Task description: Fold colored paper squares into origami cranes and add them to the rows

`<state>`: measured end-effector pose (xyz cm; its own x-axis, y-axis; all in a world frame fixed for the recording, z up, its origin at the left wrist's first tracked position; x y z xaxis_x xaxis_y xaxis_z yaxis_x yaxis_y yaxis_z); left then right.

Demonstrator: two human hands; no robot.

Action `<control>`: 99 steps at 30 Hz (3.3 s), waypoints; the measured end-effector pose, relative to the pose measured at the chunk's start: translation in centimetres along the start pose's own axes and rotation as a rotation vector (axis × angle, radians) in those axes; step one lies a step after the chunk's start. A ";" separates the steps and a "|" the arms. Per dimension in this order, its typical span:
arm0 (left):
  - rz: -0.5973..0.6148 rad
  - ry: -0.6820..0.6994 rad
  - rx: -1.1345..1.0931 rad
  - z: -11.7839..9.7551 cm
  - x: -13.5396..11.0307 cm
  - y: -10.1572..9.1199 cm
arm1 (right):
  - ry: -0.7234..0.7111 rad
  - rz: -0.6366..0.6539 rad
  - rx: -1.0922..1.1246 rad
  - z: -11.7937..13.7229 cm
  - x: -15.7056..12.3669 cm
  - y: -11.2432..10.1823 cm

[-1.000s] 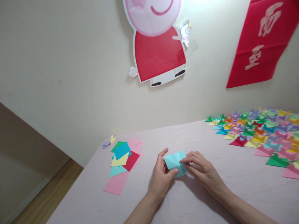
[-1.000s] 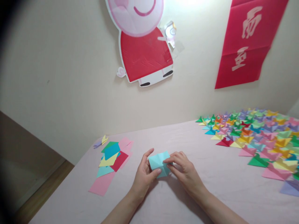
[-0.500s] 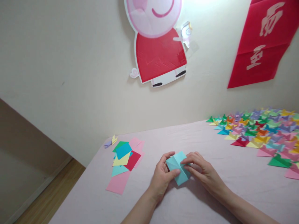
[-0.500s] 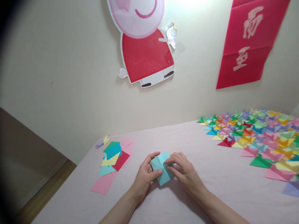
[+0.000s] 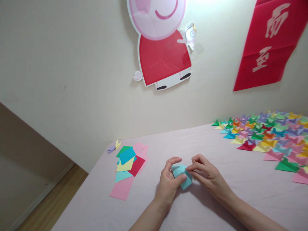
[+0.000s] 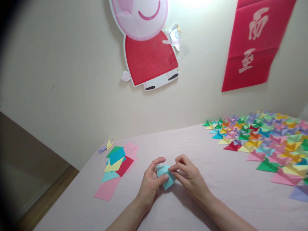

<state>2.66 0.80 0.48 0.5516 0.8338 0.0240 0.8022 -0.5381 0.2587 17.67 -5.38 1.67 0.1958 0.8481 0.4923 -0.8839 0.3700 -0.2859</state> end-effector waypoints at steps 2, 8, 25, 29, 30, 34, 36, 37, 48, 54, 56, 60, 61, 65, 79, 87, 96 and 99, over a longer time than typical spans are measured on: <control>-0.020 0.045 0.048 -0.1 0.0 0.0 | 0.025 0.020 0.037 -0.1 0.0 0.2; -0.033 0.024 0.123 0.1 0.0 -0.3 | 0.055 0.065 0.103 0.0 0.1 0.3; -0.107 0.063 0.065 0.0 0.1 -0.5 | 0.023 0.088 0.086 1.0 0.1 0.5; -0.139 0.068 0.080 -0.2 0.0 -0.2 | 0.065 0.056 0.083 1.0 0.0 0.7; -0.145 0.071 0.083 -0.2 -0.1 -0.1 | 0.082 0.049 0.089 0.9 0.0 0.8; -0.148 0.076 0.085 -0.1 -0.2 0.1 | 0.128 0.039 0.115 0.4 -0.1 0.8; -0.152 0.096 0.138 -0.2 -0.2 -0.1 | 0.139 0.046 0.122 0.2 -0.1 0.8; -0.157 0.116 0.193 -0.3 -0.1 -0.2 | 0.144 0.049 0.124 0.1 -0.1 0.7; -0.135 0.302 0.588 -1.9 0.0 -0.9 | 0.168 0.045 0.136 0.3 -0.2 0.6; -0.145 0.332 0.568 -1.5 0.0 -0.4 | 0.050 0.034 0.024 0.5 -0.2 0.5; -0.146 0.339 0.567 -1.4 0.0 -0.4 | 0.026 0.042 0.011 0.4 -0.2 0.6; -0.141 0.352 0.554 -1.4 0.1 -0.4 | 0.033 0.048 0.003 0.2 -0.2 0.7; -0.136 0.350 0.552 -1.3 0.2 -0.4 | 0.045 0.050 0.000 0.1 -0.2 0.7; -0.118 0.325 0.548 -1.1 0.3 -0.5 | 0.082 0.068 -0.006 0.0 -0.2 0.7; -0.050 0.108 0.481 -0.2 -1.2 1.2 | -0.180 0.017 -0.318 1.1 -0.5 0.3; -0.110 0.120 0.572 -0.5 -0.5 0.1 | -0.436 -0.015 -0.439 2.3 -0.6 0.5; -0.070 0.312 0.736 -1.9 -0.5 0.2 | -0.383 -0.076 -0.478 1.8 -0.6 -0.2; -0.072 0.342 0.726 -2.1 -0.6 0.3 | -0.370 -0.041 -0.492 1.8 -0.5 -0.2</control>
<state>2.09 0.38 2.53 0.4865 0.7981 0.3556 0.8464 -0.3296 -0.4182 16.94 -6.59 2.97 -0.0133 0.6743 0.7383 -0.5623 0.6056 -0.5631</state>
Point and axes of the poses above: each hand's wrist, its own x-axis towards the middle knuckle, its own y-axis out of the palm, z = x × y, the point moved 3 cm from there along x, towards the middle knuckle, and after that the axes turned 5 degrees about x, right-handed, at the moved point
